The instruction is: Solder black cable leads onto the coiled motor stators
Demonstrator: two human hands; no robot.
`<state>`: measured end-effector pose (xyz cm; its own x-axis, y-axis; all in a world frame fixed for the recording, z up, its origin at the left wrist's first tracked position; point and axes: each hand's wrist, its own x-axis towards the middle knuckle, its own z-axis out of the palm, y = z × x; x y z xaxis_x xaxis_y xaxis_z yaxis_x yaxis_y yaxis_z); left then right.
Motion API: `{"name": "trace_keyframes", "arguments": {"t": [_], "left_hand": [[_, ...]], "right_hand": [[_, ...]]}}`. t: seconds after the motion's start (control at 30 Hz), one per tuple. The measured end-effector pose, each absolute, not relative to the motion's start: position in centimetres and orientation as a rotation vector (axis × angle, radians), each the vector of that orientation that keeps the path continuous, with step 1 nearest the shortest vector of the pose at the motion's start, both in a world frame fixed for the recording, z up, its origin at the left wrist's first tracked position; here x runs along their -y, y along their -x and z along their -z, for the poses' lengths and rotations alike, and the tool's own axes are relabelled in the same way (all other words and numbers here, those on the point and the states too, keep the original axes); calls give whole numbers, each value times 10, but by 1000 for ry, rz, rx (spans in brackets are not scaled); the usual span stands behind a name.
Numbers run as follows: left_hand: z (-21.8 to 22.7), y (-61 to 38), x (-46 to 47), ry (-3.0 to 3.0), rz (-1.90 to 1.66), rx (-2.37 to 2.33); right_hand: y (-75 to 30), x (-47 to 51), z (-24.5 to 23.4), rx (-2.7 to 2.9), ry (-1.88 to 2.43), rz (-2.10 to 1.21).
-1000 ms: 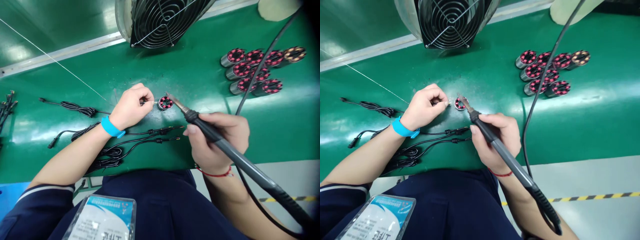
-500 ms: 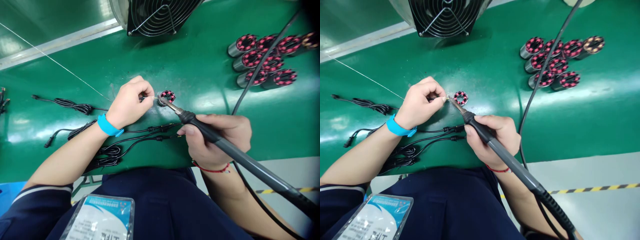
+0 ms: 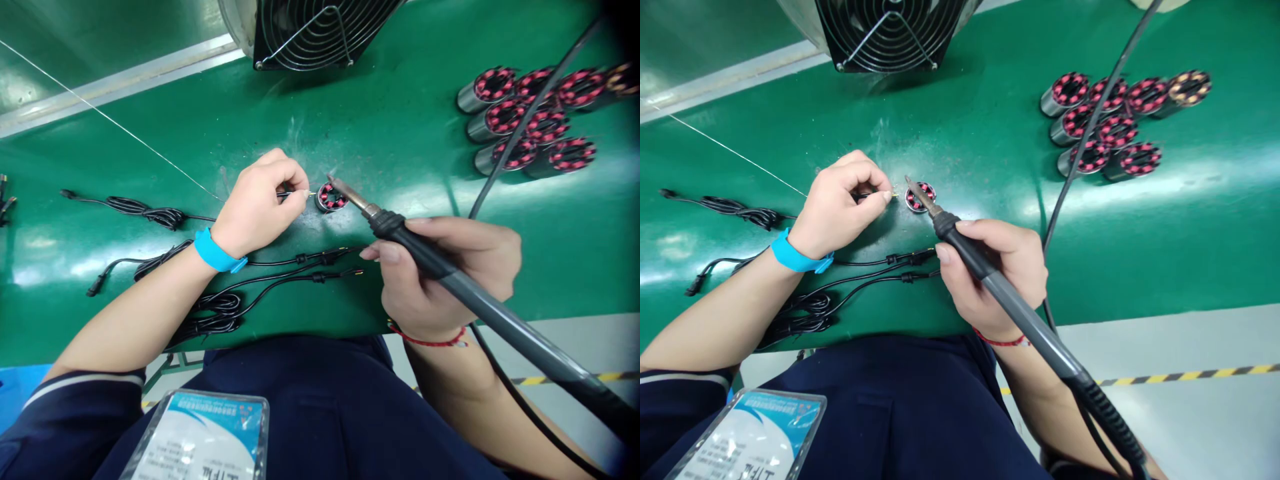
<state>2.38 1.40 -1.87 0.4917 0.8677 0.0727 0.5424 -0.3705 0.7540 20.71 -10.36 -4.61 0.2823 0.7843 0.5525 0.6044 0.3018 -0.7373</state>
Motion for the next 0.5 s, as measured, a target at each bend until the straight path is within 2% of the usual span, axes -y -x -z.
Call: {"name": "trace_keyframes", "arguments": {"t": [0.3,0.5], "left_hand": [[17,-23,-15,-2097,-607,-1152],[16,-23,-15,-2138,-620,-1141]], "right_hand": [[-214,71,9,1643,1391,-521],[-210,43,17,1795,1367,-634]]}}
